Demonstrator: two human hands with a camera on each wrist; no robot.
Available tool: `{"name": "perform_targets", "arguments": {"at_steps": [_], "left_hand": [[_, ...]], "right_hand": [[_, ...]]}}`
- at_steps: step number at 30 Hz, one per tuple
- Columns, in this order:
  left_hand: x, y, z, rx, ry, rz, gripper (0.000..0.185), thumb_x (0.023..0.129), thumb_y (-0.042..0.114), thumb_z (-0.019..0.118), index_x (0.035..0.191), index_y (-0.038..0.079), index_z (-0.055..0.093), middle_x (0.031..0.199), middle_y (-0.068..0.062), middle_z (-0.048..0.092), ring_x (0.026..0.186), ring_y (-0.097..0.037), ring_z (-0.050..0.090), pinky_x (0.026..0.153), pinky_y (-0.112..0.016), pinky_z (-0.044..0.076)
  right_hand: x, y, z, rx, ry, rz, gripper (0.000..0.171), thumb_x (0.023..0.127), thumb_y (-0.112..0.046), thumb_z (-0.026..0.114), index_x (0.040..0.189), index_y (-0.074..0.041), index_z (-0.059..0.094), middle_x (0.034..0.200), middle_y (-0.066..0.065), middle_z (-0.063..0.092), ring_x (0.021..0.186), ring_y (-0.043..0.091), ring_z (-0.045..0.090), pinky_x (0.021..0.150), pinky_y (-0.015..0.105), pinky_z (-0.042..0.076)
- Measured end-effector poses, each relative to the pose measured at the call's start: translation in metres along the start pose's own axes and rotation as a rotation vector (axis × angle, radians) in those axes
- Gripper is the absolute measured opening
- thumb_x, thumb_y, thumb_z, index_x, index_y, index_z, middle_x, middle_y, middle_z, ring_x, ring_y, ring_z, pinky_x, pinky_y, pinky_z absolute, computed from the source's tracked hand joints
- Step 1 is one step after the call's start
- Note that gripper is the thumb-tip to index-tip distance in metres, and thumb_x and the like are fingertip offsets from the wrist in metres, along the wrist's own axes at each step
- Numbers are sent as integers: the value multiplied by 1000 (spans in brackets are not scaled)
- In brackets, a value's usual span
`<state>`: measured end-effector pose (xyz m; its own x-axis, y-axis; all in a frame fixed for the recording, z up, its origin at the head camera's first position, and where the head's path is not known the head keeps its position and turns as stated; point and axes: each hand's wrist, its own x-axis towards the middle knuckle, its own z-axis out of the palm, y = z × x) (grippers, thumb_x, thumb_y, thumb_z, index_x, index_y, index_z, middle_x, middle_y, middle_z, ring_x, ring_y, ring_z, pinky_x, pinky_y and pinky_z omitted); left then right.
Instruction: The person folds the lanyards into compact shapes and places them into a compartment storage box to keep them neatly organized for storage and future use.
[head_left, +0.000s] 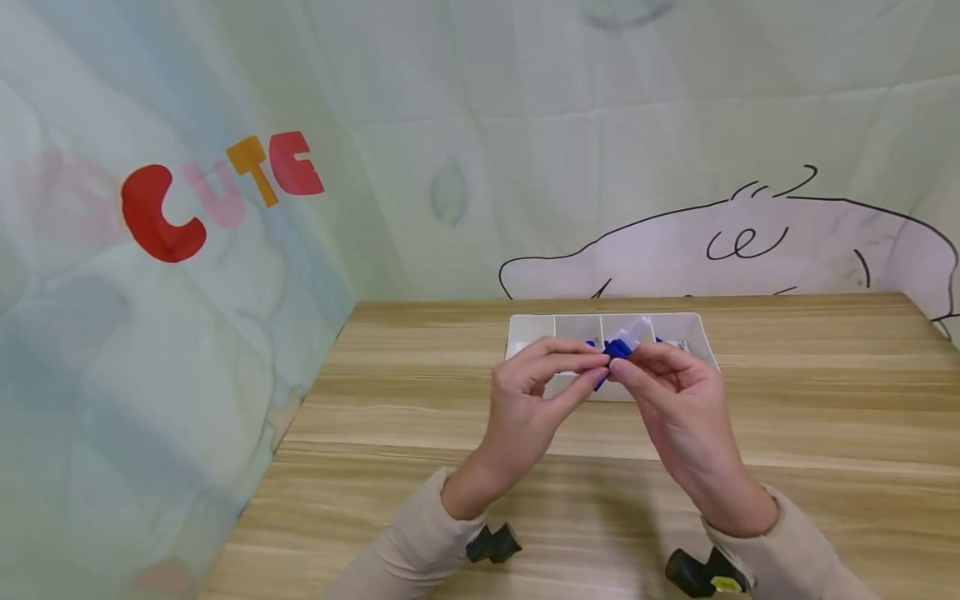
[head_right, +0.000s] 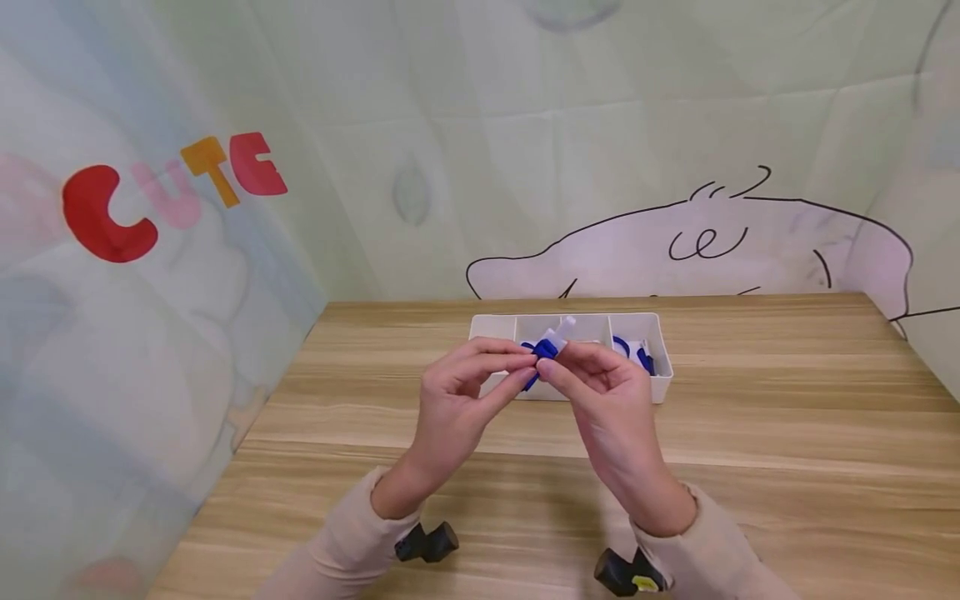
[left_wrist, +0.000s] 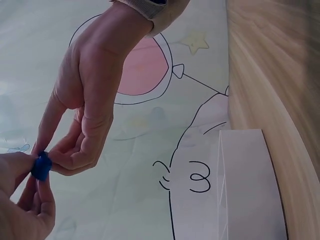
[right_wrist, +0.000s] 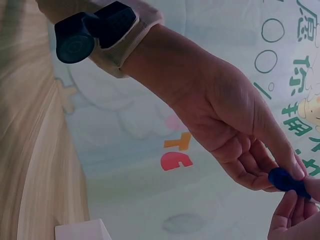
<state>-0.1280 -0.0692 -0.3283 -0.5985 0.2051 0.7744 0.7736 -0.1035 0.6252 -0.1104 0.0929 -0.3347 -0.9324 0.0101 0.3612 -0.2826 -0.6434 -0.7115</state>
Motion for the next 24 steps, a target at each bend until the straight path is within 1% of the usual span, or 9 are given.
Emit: {"name": "perform_targets", "arguments": {"at_steps": [2, 5, 10, 13, 15, 18, 21, 22, 24], "left_hand": [[-1, 0, 1, 4, 2, -18, 14, 85, -11, 72, 99, -13, 72, 100, -19, 69, 96, -28, 67, 77, -37, 60], [-1, -1, 1, -25, 1, -73, 15, 86, -9, 72, 101, -11, 73, 102, -18, 68, 97, -27, 67, 78, -38, 60], [-1, -5, -2, -100, 9, -194, 18, 87, -9, 71, 105, -10, 72, 105, -18, 68, 98, -27, 67, 85, -40, 58], [-1, -8, -7, -95, 23, -261, 19, 88, -6, 71, 108, -8, 71, 106, -18, 70, 99, -26, 67, 87, -40, 57], [0, -11, -12, -68, 36, -302, 19, 90, -3, 71, 109, -6, 71, 107, -18, 70, 98, -25, 68, 86, -39, 58], [3, -14, -23, 17, 50, -351, 19, 92, 4, 71, 110, -2, 72, 108, -15, 71, 98, -22, 68, 86, -37, 58], [5, -19, -34, 89, 62, -369, 18, 94, 9, 70, 110, 0, 72, 109, -9, 72, 97, -19, 68, 85, -35, 58], [6, -21, -38, 108, 68, -370, 18, 94, 10, 70, 110, 1, 73, 109, -6, 72, 97, -18, 68, 85, -34, 58], [8, -26, -45, 131, 84, -362, 18, 94, 10, 70, 109, 1, 73, 108, -4, 72, 96, -18, 67, 85, -35, 57]], "right_hand": [[0, 0, 1, -11, 33, 8, 23, 91, 19, 58, 100, 4, 72, 96, 13, 73, 87, 19, 72, 87, 30, 56], [1, 0, 2, -53, 59, 26, 21, 92, 16, 59, 101, 2, 72, 96, 11, 73, 87, 18, 71, 88, 31, 56], [6, 2, -1, -135, 59, 55, 19, 94, 13, 60, 103, 1, 71, 99, 10, 72, 89, 17, 69, 89, 30, 55], [11, 4, -4, -160, 58, 74, 18, 93, 12, 61, 101, -1, 72, 97, 8, 72, 88, 16, 68, 88, 30, 56], [14, 5, -6, -173, 50, 88, 18, 93, 10, 62, 99, -2, 73, 97, 8, 71, 87, 15, 68, 88, 29, 56], [19, 7, -9, -182, 42, 108, 18, 92, 10, 64, 98, -4, 73, 94, 7, 71, 85, 14, 67, 85, 28, 57], [23, 9, -11, -197, 38, 127, 18, 92, 10, 64, 96, -5, 73, 91, 6, 71, 81, 14, 67, 82, 26, 57], [24, 9, -12, -207, 38, 131, 18, 92, 10, 65, 95, -6, 73, 91, 6, 71, 80, 13, 67, 80, 25, 58], [26, 10, -13, -225, 38, 143, 16, 92, 8, 66, 95, -6, 73, 91, 6, 71, 79, 13, 67, 80, 25, 58]]}}
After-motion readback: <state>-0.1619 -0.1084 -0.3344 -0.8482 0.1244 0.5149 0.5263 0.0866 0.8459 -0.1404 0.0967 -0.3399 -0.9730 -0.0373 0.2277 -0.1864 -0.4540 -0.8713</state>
